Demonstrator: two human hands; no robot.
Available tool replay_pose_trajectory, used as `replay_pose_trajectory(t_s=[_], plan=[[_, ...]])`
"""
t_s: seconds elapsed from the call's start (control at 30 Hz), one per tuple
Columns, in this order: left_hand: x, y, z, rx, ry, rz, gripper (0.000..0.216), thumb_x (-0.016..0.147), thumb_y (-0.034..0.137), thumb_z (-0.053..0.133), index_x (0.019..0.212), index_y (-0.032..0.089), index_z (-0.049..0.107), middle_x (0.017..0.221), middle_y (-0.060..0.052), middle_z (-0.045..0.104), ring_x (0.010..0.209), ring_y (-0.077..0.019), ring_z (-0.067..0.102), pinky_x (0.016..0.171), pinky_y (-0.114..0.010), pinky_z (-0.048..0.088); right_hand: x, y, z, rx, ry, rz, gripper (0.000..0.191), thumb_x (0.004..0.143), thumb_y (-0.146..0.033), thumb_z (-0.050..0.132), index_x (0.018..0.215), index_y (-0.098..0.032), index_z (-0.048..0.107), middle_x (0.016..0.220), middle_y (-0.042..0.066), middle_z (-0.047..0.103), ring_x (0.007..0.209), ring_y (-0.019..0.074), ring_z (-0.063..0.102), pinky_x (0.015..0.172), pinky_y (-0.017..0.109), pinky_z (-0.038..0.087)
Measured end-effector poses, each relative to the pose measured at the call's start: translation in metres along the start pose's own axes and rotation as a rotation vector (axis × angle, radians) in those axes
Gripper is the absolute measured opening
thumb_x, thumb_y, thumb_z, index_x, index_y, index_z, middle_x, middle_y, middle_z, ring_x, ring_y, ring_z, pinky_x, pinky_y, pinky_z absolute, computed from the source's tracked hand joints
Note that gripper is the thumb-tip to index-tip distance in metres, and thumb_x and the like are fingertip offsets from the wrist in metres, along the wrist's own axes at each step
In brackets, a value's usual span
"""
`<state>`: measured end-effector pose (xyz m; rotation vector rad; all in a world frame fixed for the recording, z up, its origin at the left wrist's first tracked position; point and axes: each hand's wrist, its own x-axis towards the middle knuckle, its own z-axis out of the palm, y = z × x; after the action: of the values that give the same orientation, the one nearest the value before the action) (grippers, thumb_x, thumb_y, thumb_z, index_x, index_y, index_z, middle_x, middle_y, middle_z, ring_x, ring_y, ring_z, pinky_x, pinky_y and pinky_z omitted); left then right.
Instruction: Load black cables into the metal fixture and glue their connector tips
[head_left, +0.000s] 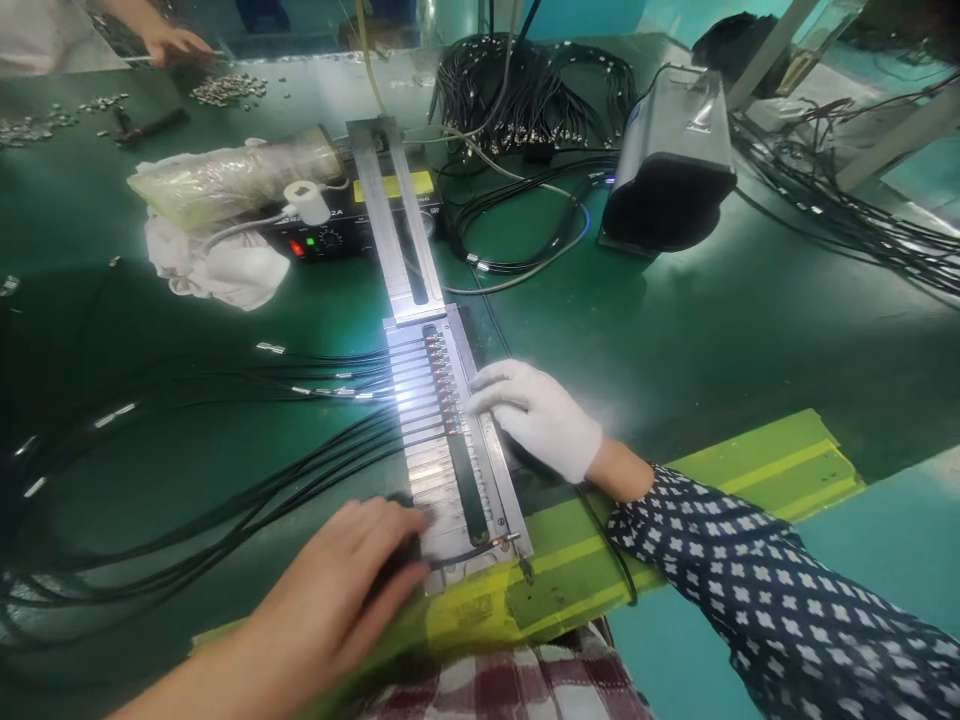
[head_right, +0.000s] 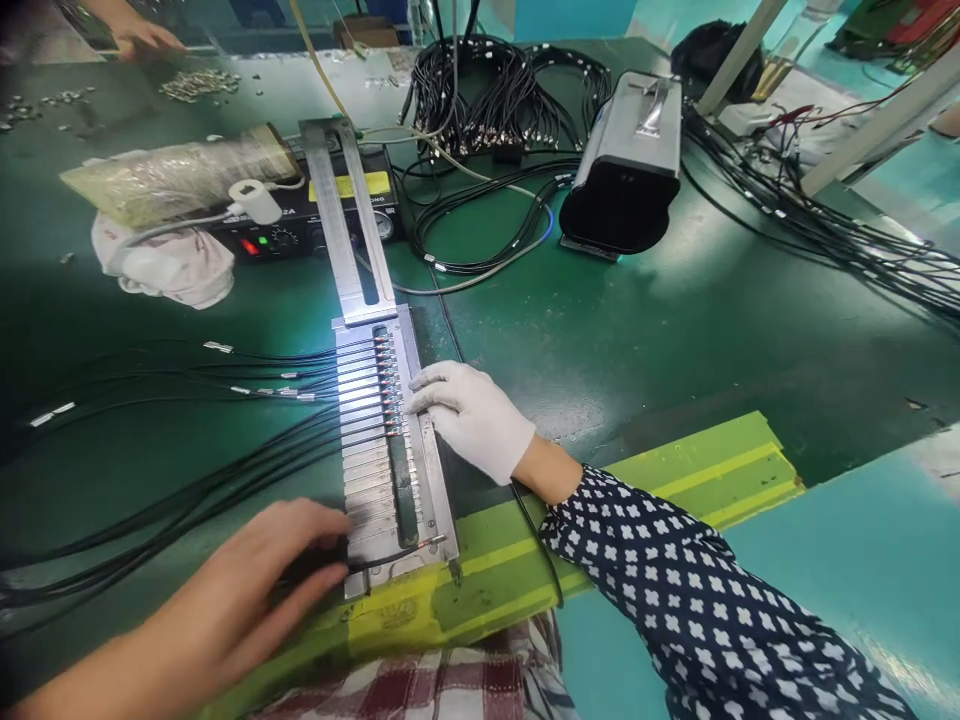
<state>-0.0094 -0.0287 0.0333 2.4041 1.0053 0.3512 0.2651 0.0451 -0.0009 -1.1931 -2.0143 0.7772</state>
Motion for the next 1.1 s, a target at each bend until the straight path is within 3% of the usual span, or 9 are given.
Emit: replay_pose_trajectory(t_s=[0.1, 0.17, 0.27, 0.33, 0.4, 0.5, 0.63, 1.1], plan=[[-0.016, 0.012, 0.004, -0.089, -0.118, -0.079, 0.021, 0.1, 0.026, 0.048, 0.12, 0.026, 0.053, 0.102, -0.003, 0.068, 0.088, -0.0161, 0.066, 0.074, -0.025, 0.056, 0.001, 0.0, -0.001, 0.011, -0.008, 0.009, 0.039, 0.083, 0.003, 0.05, 0.087, -0.022, 0.079, 0.116, 0.005, 0.071, 0.115, 0.0213, 0.065, 0.107, 0.044, 0.052], [-0.018, 0.012, 0.003, -0.145, -0.115, -0.099, 0.015, 0.101, 0.02, 0.044, 0.111, 0.026, 0.054, 0.096, 0.0, 0.066, 0.083, -0.0124, 0.065, 0.072, -0.02, 0.054, 0.001, -0.001, -0.001, 0.018, -0.01, 0.022, 0.039, 0.085, 0.002, 0.049, 0.087, -0.022, 0.08, 0.116, 0.005, 0.071, 0.115, 0.0215, 0.065, 0.107, 0.045, 0.052], [-0.009, 0.001, -0.007, -0.111, 0.053, -0.039, 0.012, 0.101, 0.016, 0.047, 0.101, 0.025, 0.055, 0.087, 0.001, 0.063, 0.078, -0.0107, 0.064, 0.069, -0.018, 0.051, 0.0, -0.002, -0.002, 0.014, -0.009, 0.032, 0.038, 0.087, 0.0, 0.048, 0.088, -0.022, 0.08, 0.117, 0.006, 0.072, 0.115, 0.0225, 0.066, 0.106, 0.046, 0.053], [-0.001, -0.012, -0.017, 0.03, 0.171, 0.04, 0.011, 0.1, 0.015, 0.05, 0.105, 0.023, 0.056, 0.089, -0.001, 0.064, 0.079, -0.012, 0.064, 0.071, -0.02, 0.051, 0.0, -0.003, -0.002, 0.017, 0.002, 0.013, 0.038, 0.086, 0.0, 0.048, 0.088, -0.021, 0.08, 0.116, 0.007, 0.072, 0.114, 0.023, 0.066, 0.105, 0.046, 0.054], [0.004, -0.026, -0.024, 0.191, 0.203, 0.123, 0.015, 0.099, 0.014, 0.051, 0.112, 0.02, 0.057, 0.089, -0.003, 0.065, 0.075, -0.0125, 0.064, 0.067, -0.022, 0.049, 0.0, -0.003, -0.002, 0.019, 0.006, -0.002, 0.038, 0.086, 0.0, 0.048, 0.088, -0.02, 0.08, 0.115, 0.007, 0.072, 0.113, 0.0226, 0.067, 0.103, 0.045, 0.055], [0.005, -0.044, -0.029, 0.349, 0.119, 0.176, 0.036, 0.099, 0.009, 0.042, 0.132, 0.019, 0.054, 0.085, -0.001, 0.063, 0.064, -0.0111, 0.059, 0.058, -0.023, 0.044, 0.0, -0.004, -0.002, 0.016, 0.009, 0.006, 0.038, 0.086, 0.0, 0.049, 0.088, -0.023, 0.08, 0.114, 0.005, 0.073, 0.112, 0.0213, 0.067, 0.103, 0.043, 0.055], [0.004, -0.057, -0.028, 0.412, -0.004, 0.136, 0.062, 0.094, 0.002, 0.03, 0.148, 0.029, 0.043, 0.087, 0.001, 0.064, 0.063, -0.0116, 0.058, 0.057, -0.024, 0.04, 0.001, -0.003, -0.001, 0.023, 0.03, 0.001, 0.037, 0.086, 0.0, 0.051, 0.088, -0.023, 0.079, 0.112, 0.004, 0.073, 0.111, 0.0205, 0.067, 0.102, 0.041, 0.056], [0.016, -0.055, -0.025, 0.403, -0.018, 0.22, 0.059, 0.095, 0.003, 0.032, 0.149, 0.025, 0.042, 0.088, -0.001, 0.065, 0.066, -0.0136, 0.059, 0.06, -0.025, 0.043, 0.003, -0.003, 0.0, 0.04, 0.014, 0.048, 0.035, 0.087, 0.001, 0.053, 0.087, -0.022, 0.079, 0.111, 0.005, 0.072, 0.109, 0.0208, 0.067, 0.1, 0.043, 0.057]])
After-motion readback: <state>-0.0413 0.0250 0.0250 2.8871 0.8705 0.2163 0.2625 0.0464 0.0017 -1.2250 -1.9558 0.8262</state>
